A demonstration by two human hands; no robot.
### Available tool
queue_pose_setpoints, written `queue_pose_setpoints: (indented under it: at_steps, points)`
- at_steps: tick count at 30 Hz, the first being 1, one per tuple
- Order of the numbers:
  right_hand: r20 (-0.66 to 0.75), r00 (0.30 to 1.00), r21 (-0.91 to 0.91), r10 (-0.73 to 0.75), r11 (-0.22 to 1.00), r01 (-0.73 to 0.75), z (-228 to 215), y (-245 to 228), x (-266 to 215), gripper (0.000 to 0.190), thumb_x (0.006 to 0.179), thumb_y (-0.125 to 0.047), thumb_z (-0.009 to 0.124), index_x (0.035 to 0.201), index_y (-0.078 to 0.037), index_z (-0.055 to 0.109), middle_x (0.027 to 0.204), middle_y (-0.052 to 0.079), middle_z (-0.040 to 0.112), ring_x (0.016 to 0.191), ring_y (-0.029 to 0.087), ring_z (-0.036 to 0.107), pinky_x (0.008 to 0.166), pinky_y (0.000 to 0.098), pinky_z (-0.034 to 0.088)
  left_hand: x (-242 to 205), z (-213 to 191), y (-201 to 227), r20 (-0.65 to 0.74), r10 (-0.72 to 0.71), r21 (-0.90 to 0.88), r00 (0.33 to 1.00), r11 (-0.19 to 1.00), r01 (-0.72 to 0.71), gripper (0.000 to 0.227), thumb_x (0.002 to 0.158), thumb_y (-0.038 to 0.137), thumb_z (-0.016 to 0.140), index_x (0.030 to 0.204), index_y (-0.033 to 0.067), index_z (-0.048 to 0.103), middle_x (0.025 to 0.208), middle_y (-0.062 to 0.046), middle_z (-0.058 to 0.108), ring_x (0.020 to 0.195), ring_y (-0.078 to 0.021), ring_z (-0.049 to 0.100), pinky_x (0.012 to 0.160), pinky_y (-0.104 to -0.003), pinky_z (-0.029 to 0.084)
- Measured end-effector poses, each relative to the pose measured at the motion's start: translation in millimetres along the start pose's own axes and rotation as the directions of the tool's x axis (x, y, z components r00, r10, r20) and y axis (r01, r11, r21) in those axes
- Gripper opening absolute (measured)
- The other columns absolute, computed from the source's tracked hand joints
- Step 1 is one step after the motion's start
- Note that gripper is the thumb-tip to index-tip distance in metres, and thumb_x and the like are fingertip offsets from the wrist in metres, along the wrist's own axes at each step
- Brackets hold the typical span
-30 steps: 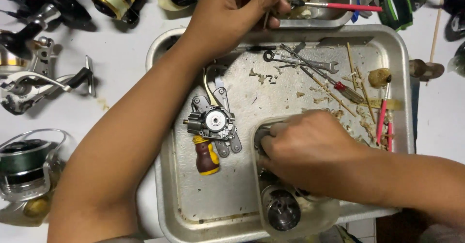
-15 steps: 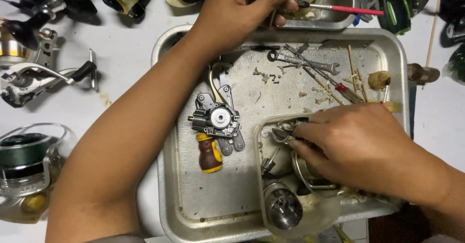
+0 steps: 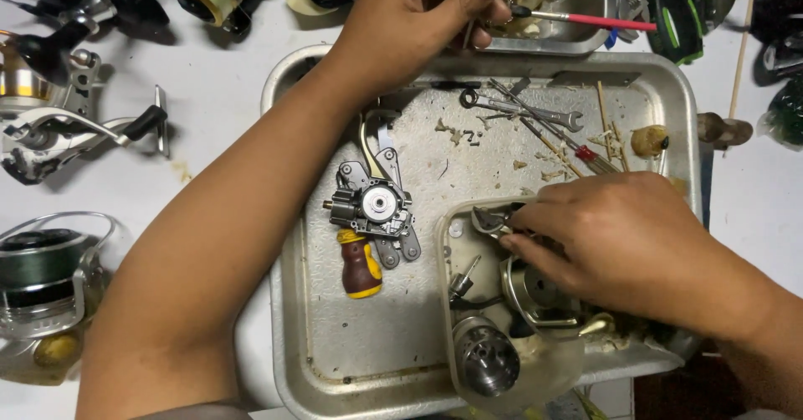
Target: Assembling and repairing fishing reel components using various hand tools like screwdrivers and pliers.
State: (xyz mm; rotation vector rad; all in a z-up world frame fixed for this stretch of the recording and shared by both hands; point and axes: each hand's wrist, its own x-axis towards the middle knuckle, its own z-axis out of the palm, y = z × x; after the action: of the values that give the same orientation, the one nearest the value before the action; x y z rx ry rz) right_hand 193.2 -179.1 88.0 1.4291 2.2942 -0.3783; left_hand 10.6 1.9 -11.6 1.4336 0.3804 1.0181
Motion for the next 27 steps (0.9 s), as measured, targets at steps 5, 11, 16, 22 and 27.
queue_pose_setpoints:
  at_steps: [5, 11, 16, 22, 27]
  points:
    - [0.242, 0.97, -0.121, 0.03, 0.993, -0.001, -12.0, -18.7, 17.5, 0.036, 0.101, -0.058, 0.051, 0.089, -0.028, 0.069, 0.076, -0.008, 0.07, 0.07, 0.022, 0.072, 0.055, 0.0474, 0.061, 1.1, 0.9, -2.8, -0.011, -0.002, 0.0, 1.0, 1.0, 0.002, 0.021, 0.101, 0.025, 0.061, 0.107, 0.0056, 0.065, 0.096, -0.009, 0.076, 0.079, -0.014, 0.075, 0.075, -0.025, 0.068]
    - [0.259, 0.965, -0.129, -0.025, 0.99, 0.061, -10.5, -30.7, 26.1, 0.038, 0.1, -0.054, 0.053, 0.086, -0.022, 0.066, 0.078, -0.003, 0.067, 0.07, 0.026, 0.068, 0.056, 0.0485, 0.058, 2.1, 3.4, -5.2, -0.019, 0.048, -0.042, 0.999, 0.998, -0.049, 0.017, 0.101, 0.022, 0.061, 0.105, 0.0055, 0.062, 0.094, -0.012, 0.076, 0.085, -0.0151, 0.076, 0.074, -0.025, 0.069]
    - [-0.02, 0.967, -0.034, -0.253, 0.967, 0.253, 7.6, -41.5, 27.9, 0.035, 0.098, -0.035, 0.065, 0.066, -0.019, 0.064, 0.06, -0.006, 0.061, 0.054, 0.025, 0.065, 0.046, 0.0494, 0.057, 3.8, 4.4, -6.4, -0.022, 0.025, -0.073, 0.999, 0.997, -0.026, 0.016, 0.1, 0.022, 0.062, 0.105, 0.0061, 0.061, 0.093, -0.012, 0.077, 0.078, -0.0129, 0.074, 0.071, -0.023, 0.067]
    - [0.172, 0.976, -0.152, -0.133, 0.975, 0.16, 18.9, -58.3, 32.6, 0.028, 0.1, -0.012, 0.057, 0.073, -0.011, 0.062, 0.072, 0.0, 0.061, 0.057, 0.024, 0.06, 0.042, 0.0421, 0.054, 5.3, 2.6, -9.8, -0.021, 0.057, -0.04, 0.998, 0.998, -0.058, 0.019, 0.1, 0.022, 0.064, 0.111, 0.0072, 0.062, 0.094, -0.012, 0.08, 0.071, -0.013, 0.075, 0.07, -0.024, 0.068]
    - [0.0, 0.984, -0.093, -0.181, 0.979, 0.18, 36.6, -45.6, 28.2, 0.012, 0.088, -0.017, 0.068, 0.076, -0.018, 0.067, 0.071, 0.0, 0.063, 0.057, 0.026, 0.062, 0.043, 0.047, 0.055, 5.7, 3.5, -8.3, -0.051, -0.031, -0.045, 0.998, 0.999, 0.029, 0.025, 0.099, 0.024, 0.066, 0.119, 0.0089, 0.063, 0.095, -0.01, 0.083, 0.071, -0.0122, 0.077, 0.064, -0.023, 0.068]
